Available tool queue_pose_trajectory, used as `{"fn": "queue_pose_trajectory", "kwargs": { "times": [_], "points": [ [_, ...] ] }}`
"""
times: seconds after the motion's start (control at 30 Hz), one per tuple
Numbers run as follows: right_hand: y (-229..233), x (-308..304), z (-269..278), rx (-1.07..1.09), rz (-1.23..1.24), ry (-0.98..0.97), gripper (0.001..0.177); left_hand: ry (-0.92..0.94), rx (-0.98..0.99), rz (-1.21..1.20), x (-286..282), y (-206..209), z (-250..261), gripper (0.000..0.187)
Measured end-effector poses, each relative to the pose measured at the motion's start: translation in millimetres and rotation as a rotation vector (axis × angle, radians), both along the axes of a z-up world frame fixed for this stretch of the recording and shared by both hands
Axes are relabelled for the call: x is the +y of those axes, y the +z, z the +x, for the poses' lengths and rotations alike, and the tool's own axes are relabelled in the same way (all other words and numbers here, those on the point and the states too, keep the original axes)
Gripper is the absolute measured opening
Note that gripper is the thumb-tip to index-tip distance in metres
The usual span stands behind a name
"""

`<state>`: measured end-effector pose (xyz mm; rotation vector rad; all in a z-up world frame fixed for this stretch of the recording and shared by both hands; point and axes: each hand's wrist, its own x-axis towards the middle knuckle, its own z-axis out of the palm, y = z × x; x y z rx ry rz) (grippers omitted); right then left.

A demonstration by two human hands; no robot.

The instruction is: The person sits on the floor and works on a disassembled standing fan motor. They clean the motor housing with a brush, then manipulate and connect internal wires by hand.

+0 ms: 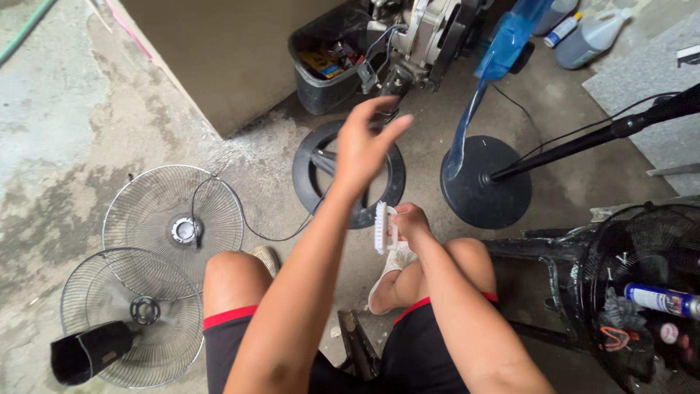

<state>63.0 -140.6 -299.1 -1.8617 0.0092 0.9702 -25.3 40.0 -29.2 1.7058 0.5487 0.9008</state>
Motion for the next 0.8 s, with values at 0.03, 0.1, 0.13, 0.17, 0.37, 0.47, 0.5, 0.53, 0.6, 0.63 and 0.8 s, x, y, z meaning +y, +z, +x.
{"fn": "queue_pose_trajectory", "kwargs": {
  "times": [0.03,0.1,0.13,0.17,0.37,0.47,0.5,0.53,0.6,0.63,0.8],
  "points": [
    [-3.3,-4.5,0.7,0.026,0.043,0.001,0.03,0.019,-0.059,-0.049,-10.7,8.9,12.8,0.048],
    [-13.5,-7.5,-3.0,0.056,0.109,-0.026,0.031,0.056,-0.173,-0.143,-26.4,24.3,33.8,0.049],
    [-18.3,-8.6,-4.3,0.058,0.13,-0.055,0.032,0.153,-0.157,0.03,-30.0,29.7,40.5,0.044],
    [-21.6,-10.7,-3.6,0.06,0.15,-0.085,0.034,0.248,-0.141,0.204,-32.8,34.4,46.9,0.038],
    [-29.0,-16.4,-7.4,-0.068,0.029,-0.074,0.032,0.354,-0.085,0.584,-27.2,41.1,54.4,0.027],
    [-27.2,-20.3,-11.3,-0.087,-0.049,-0.05,0.027,0.376,-0.079,0.577,-28.7,37.0,52.4,0.027],
    [-24.2,-23.7,-13.4,-0.092,-0.045,-0.046,0.027,0.386,-0.081,0.565,-30.7,36.5,52.4,0.028],
    [-20.1,-24.3,-12.5,-0.1,-0.036,-0.038,0.027,0.368,-0.097,0.539,-31.0,36.7,52.7,0.028],
    [-13.9,-24.1,-14.5,-0.108,-0.016,-0.019,0.027,0.334,-0.124,0.482,-32.1,34.1,50.4,0.029],
    [-13.1,-23.4,-17.7,-0.107,-0.006,-0.008,0.028,0.316,-0.148,0.441,-33.1,29.7,45.8,0.028],
    [-32.4,-25.5,-28.1,-0.186,-0.156,0.148,0.032,0.308,-0.044,0.22,-36.2,-22.2,-5.8,0.024]
  ]
}}
